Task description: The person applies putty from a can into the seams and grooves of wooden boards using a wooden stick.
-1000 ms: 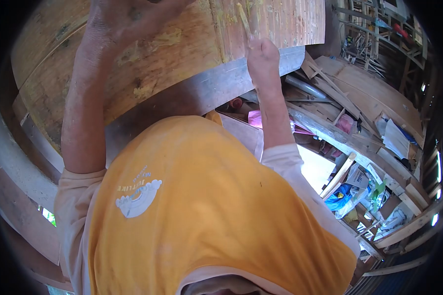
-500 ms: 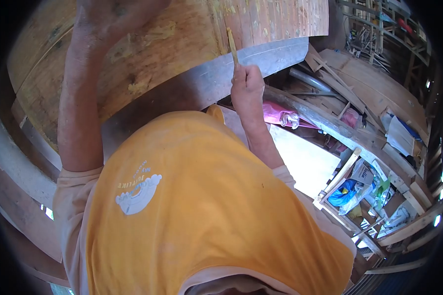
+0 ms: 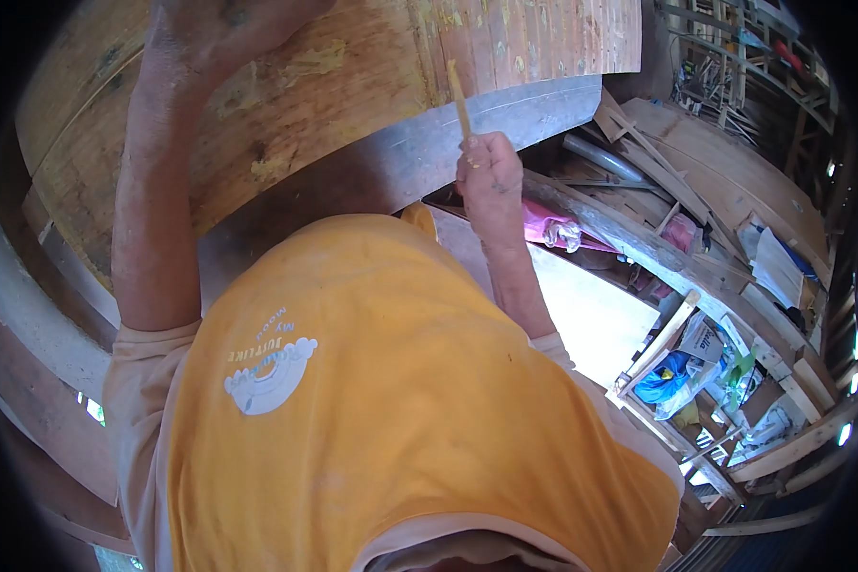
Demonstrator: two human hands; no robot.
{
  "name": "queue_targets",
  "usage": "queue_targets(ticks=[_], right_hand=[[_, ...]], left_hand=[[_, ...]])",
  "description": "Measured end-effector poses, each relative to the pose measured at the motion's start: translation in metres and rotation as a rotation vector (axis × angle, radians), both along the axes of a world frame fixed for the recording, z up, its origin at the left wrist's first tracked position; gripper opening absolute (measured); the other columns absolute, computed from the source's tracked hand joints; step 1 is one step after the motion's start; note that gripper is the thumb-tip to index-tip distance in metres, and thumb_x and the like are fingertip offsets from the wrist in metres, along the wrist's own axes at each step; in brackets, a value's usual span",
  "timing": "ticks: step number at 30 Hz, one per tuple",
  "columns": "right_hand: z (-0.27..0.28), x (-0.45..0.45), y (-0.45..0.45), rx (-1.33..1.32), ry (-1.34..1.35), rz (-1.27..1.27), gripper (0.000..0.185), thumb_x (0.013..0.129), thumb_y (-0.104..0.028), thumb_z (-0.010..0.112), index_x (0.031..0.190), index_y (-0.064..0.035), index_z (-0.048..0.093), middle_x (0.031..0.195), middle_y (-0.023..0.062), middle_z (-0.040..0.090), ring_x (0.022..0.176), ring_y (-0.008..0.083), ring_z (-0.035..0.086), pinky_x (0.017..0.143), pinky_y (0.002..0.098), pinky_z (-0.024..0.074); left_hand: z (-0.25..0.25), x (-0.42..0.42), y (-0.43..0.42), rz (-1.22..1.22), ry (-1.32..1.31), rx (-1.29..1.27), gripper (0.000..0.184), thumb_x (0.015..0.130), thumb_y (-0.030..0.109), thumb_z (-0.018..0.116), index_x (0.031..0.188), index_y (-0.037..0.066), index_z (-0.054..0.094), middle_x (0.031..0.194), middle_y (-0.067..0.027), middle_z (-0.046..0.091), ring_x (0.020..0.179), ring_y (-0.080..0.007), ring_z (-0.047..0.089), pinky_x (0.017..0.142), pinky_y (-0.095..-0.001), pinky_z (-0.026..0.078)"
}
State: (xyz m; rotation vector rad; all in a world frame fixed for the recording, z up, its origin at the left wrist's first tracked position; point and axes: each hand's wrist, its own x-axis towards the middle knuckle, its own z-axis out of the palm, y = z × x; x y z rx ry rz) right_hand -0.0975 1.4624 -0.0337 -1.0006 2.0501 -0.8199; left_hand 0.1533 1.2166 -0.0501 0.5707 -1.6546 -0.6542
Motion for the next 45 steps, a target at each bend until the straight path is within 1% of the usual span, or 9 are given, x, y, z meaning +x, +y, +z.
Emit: queue_targets(ticks=[7,10,12,15,18,27,36,40,45], right_hand=[[-0.003,0.001,-0.003,0.080,-0.434,-0.215,0.030,0.106,-0.031,0.055,0.090,-0.0054,0.056,0.065,-0.0020,0.047,0.054,0.0060,0.039,0.047,0.0235,0.0283],[0.000,0.003,-0.007,0.091,-0.459,-0.245,0.032,0.107,-0.031,0.055,0.087,-0.0058,0.054,0.064,-0.0024,0.047,0.055,0.0056,0.040,0.048,0.0240,0.0292],[-0.002,0.004,-0.014,0.100,-0.461,-0.269,0.032,0.107,-0.030,0.055,0.086,-0.0064,0.054,0.064,-0.0025,0.047,0.055,0.0053,0.039,0.048,0.0236,0.0290],[-0.010,-0.001,-0.002,0.040,-0.603,-0.269,0.031,0.105,-0.033,0.058,0.086,-0.0082,0.053,0.068,-0.0020,0.047,0.053,0.0054,0.039,0.045,0.0225,0.0267],[-0.008,-0.005,0.020,0.077,-0.381,-0.295,0.031,0.104,-0.032,0.060,0.087,-0.0079,0.053,0.070,-0.0016,0.049,0.053,0.0057,0.040,0.045,0.0225,0.0284],[-0.008,-0.001,-0.008,-0.004,-0.275,-0.207,0.031,0.104,-0.032,0.062,0.087,-0.0083,0.053,0.070,-0.0013,0.050,0.054,0.0056,0.041,0.047,0.0218,0.0298],[-0.009,-0.004,0.007,0.033,-0.638,-0.334,0.027,0.104,-0.026,0.062,0.086,-0.0077,0.055,0.065,-0.0033,0.049,0.052,0.0045,0.039,0.045,0.0223,0.0295],[-0.006,-0.012,0.002,0.068,-0.533,-0.338,0.025,0.102,-0.027,0.064,0.088,-0.0079,0.057,0.072,0.0008,0.054,0.056,0.0065,0.044,0.048,0.0222,0.0310],[-0.010,-0.018,-0.052,-0.024,0.094,-0.046,0.024,0.097,-0.020,0.066,0.092,0.0012,0.055,0.079,0.0131,0.064,0.074,0.0244,0.063,0.069,0.0407,0.0505]], left_hand=[[0.005,-0.004,0.009,0.027,-0.005,0.085,0.089,0.071,0.004,0.079,0.151,0.004,0.039,0.115,-0.0088,0.061,0.105,-0.0190,0.064,0.093,-0.0333,0.053],[0.019,0.006,-0.002,-0.262,0.197,0.392,0.089,0.071,0.002,0.078,0.151,0.004,0.039,0.115,-0.0091,0.061,0.105,-0.0190,0.065,0.093,-0.0332,0.054],[0.032,0.004,0.009,-0.236,0.132,0.418,0.089,0.071,0.002,0.078,0.151,0.004,0.039,0.115,-0.0091,0.061,0.105,-0.0188,0.065,0.093,-0.0329,0.054],[0.053,-0.016,0.034,0.074,-0.144,0.128,0.089,0.071,0.002,0.078,0.151,0.004,0.039,0.114,-0.0090,0.062,0.104,-0.0185,0.065,0.092,-0.0325,0.054],[0.036,-0.009,0.025,0.085,-0.086,0.097,0.088,0.072,0.003,0.079,0.151,0.004,0.039,0.115,-0.0090,0.062,0.103,-0.0185,0.065,0.091,-0.0324,0.054],[0.027,-0.010,0.021,-0.004,-0.013,0.193,0.086,0.075,0.006,0.080,0.151,0.005,0.039,0.116,-0.0095,0.063,0.108,-0.0200,0.066,0.093,-0.0329,0.055],[0.028,-0.011,0.023,0.010,-0.107,0.121,0.098,0.077,0.036,0.092,0.152,0.002,0.038,0.119,-0.0111,0.063,0.112,-0.0224,0.066,0.094,-0.0350,0.054],[0.012,0.011,0.000,0.049,-0.151,-0.065,0.094,0.079,0.052,0.087,0.147,0.001,0.046,0.119,-0.0118,0.063,0.110,-0.0236,0.064,0.091,-0.0380,0.053],[0.050,0.000,0.011,0.309,-0.475,-0.212,0.082,0.079,0.055,0.084,0.132,-0.002,0.058,0.115,-0.0193,0.062,0.105,-0.0332,0.063,0.090,-0.0423,0.052]])
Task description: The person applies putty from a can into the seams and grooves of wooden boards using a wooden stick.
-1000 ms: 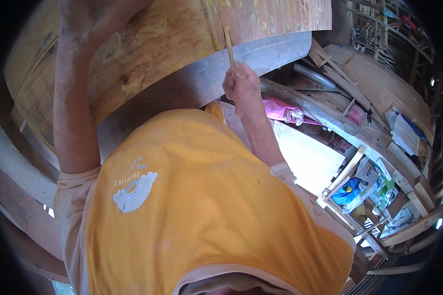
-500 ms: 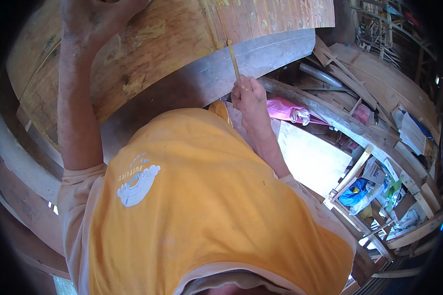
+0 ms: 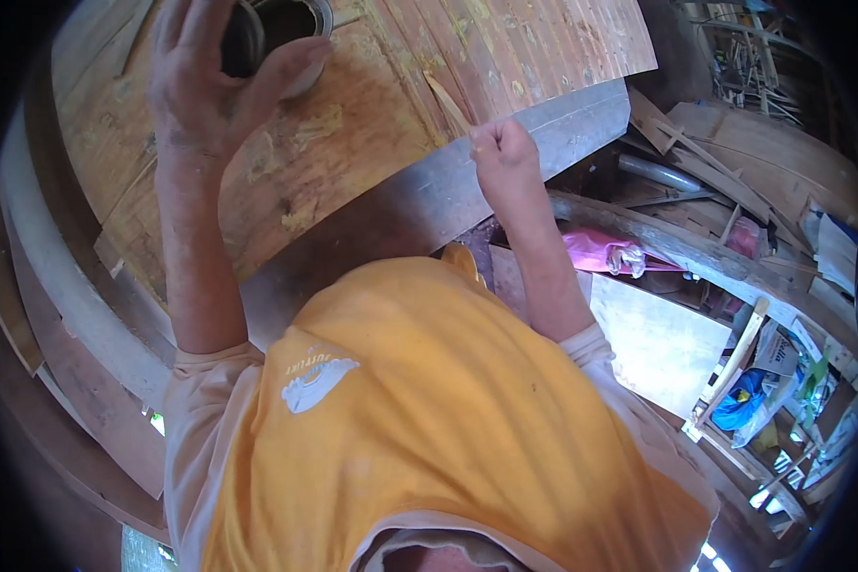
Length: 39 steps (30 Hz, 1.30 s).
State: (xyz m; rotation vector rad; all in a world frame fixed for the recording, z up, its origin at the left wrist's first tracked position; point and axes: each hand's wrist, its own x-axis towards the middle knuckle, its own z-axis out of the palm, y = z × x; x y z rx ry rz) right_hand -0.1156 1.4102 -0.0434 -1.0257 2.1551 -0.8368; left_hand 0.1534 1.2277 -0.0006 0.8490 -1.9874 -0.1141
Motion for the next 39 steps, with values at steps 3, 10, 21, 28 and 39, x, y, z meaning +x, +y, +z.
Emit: queue_targets(ticks=[3,10,21,28,39], right_hand=[[0.010,0.008,-0.024,-0.105,0.276,0.116,0.019,0.096,-0.015,0.062,0.094,0.0018,0.054,0.083,0.0229,0.065,0.082,0.0377,0.068,0.075,0.0487,0.0517],[0.015,0.026,0.019,-0.065,0.337,0.101,0.011,0.094,-0.007,0.062,0.090,0.0012,0.056,0.082,0.0227,0.066,0.076,0.0389,0.067,0.071,0.0463,0.0530],[-0.006,0.019,-0.082,-0.255,0.370,0.137,0.016,0.094,-0.015,0.064,0.093,0.0008,0.058,0.083,0.0235,0.067,0.083,0.0390,0.069,0.076,0.0455,0.0540],[0.011,-0.020,-0.005,-0.235,0.083,0.090,0.019,0.094,-0.015,0.068,0.096,0.0004,0.059,0.084,0.0150,0.064,0.077,0.0232,0.062,0.073,0.0393,0.0519],[0.008,-0.154,0.083,-0.084,0.215,-0.092,0.019,0.101,-0.014,0.061,0.091,0.0029,0.058,0.074,0.0164,0.061,0.066,0.0233,0.058,0.066,0.0416,0.0494]], left_hand=[[0.026,-0.005,0.011,-0.037,-0.178,0.005,0.071,0.073,0.036,0.087,0.128,-0.001,0.060,0.118,-0.0201,0.060,0.110,-0.0402,0.059,0.092,-0.0480,0.050],[0.043,-0.014,0.022,0.000,-0.350,0.211,0.072,0.066,0.025,0.086,0.130,0.006,0.058,0.125,-0.0182,0.058,0.115,-0.0403,0.055,0.097,-0.0511,0.046],[0.020,0.006,0.023,0.196,-0.266,0.184,0.061,0.074,0.031,0.086,0.129,0.017,0.066,0.124,-0.0110,0.063,0.117,-0.0354,0.060,0.095,-0.0470,0.053],[0.022,0.004,0.041,0.363,-0.339,0.183,0.059,0.082,0.037,0.083,0.133,0.014,0.066,0.128,-0.0136,0.064,0.120,-0.0340,0.062,0.100,-0.0455,0.051],[0.014,-0.011,0.015,0.432,-0.461,0.242,0.059,0.085,0.040,0.079,0.136,0.015,0.063,0.129,-0.0143,0.064,0.121,-0.0370,0.061,0.100,-0.0475,0.050]])
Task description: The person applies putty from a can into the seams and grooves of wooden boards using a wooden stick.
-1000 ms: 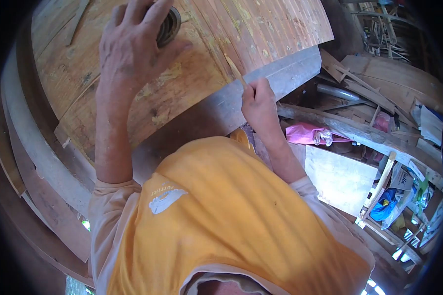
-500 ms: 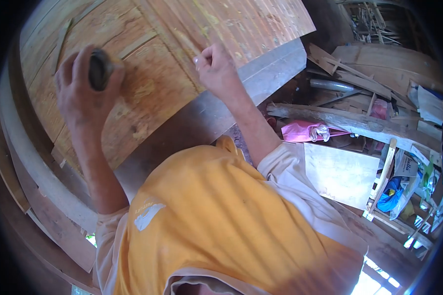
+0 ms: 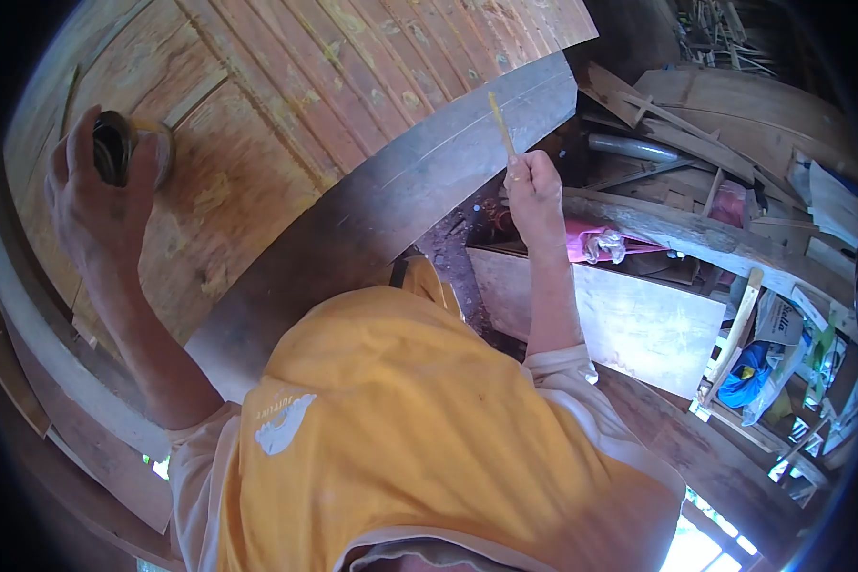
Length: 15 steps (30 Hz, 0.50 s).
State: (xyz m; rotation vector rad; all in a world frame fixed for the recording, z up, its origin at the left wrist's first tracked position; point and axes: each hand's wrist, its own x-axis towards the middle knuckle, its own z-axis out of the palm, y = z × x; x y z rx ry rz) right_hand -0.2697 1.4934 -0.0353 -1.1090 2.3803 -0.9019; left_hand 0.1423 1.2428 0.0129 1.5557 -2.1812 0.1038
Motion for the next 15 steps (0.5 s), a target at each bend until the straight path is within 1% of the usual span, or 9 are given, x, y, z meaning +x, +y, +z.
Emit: queue_targets(ticks=[3,6,9,12,15], right_hand=[[-0.004,-0.027,-0.012,0.004,0.047,0.021,0.022,0.102,-0.016,0.060,0.090,0.0027,0.058,0.073,0.0162,0.060,0.066,0.0233,0.058,0.066,0.0418,0.0494],[-0.007,-0.056,-0.038,0.047,0.038,0.045,0.025,0.102,-0.019,0.060,0.089,0.0025,0.057,0.074,0.0169,0.060,0.066,0.0242,0.059,0.066,0.0422,0.0495],[-0.011,-0.064,-0.058,0.064,0.052,0.069,0.027,0.102,-0.020,0.060,0.088,0.0022,0.057,0.076,0.0193,0.061,0.069,0.0297,0.061,0.068,0.0445,0.0498],[-0.025,-0.077,-0.068,0.079,0.141,0.123,0.027,0.101,-0.021,0.062,0.089,0.0022,0.058,0.080,0.0219,0.064,0.074,0.0359,0.063,0.072,0.0466,0.0501],[-0.026,-0.075,-0.074,0.061,0.196,0.065,0.026,0.100,-0.022,0.064,0.090,0.0017,0.060,0.084,0.0234,0.066,0.079,0.0394,0.065,0.075,0.0482,0.0503]], left_hand=[[0.001,-0.002,0.001,0.038,-0.021,-0.007,0.059,0.085,0.040,0.079,0.137,0.015,0.062,0.130,-0.0143,0.064,0.122,-0.0369,0.060,0.100,-0.0473,0.050],[-0.002,-0.006,-0.002,0.054,-0.037,-0.022,0.059,0.085,0.040,0.079,0.137,0.016,0.062,0.130,-0.0143,0.063,0.123,-0.0366,0.060,0.100,-0.0470,0.050],[-0.004,-0.005,-0.004,0.057,-0.043,-0.016,0.059,0.085,0.041,0.079,0.136,0.016,0.062,0.131,-0.0143,0.063,0.124,-0.0363,0.060,0.101,-0.0468,0.050],[-0.004,-0.007,-0.004,0.104,-0.044,0.015,0.060,0.085,0.042,0.079,0.137,0.015,0.062,0.131,-0.0144,0.063,0.124,-0.0356,0.060,0.101,-0.0465,0.050],[-0.006,-0.009,-0.003,0.150,-0.045,0.058,0.063,0.085,0.043,0.080,0.138,0.015,0.061,0.132,-0.0145,0.063,0.125,-0.0344,0.060,0.102,-0.0462,0.050]])
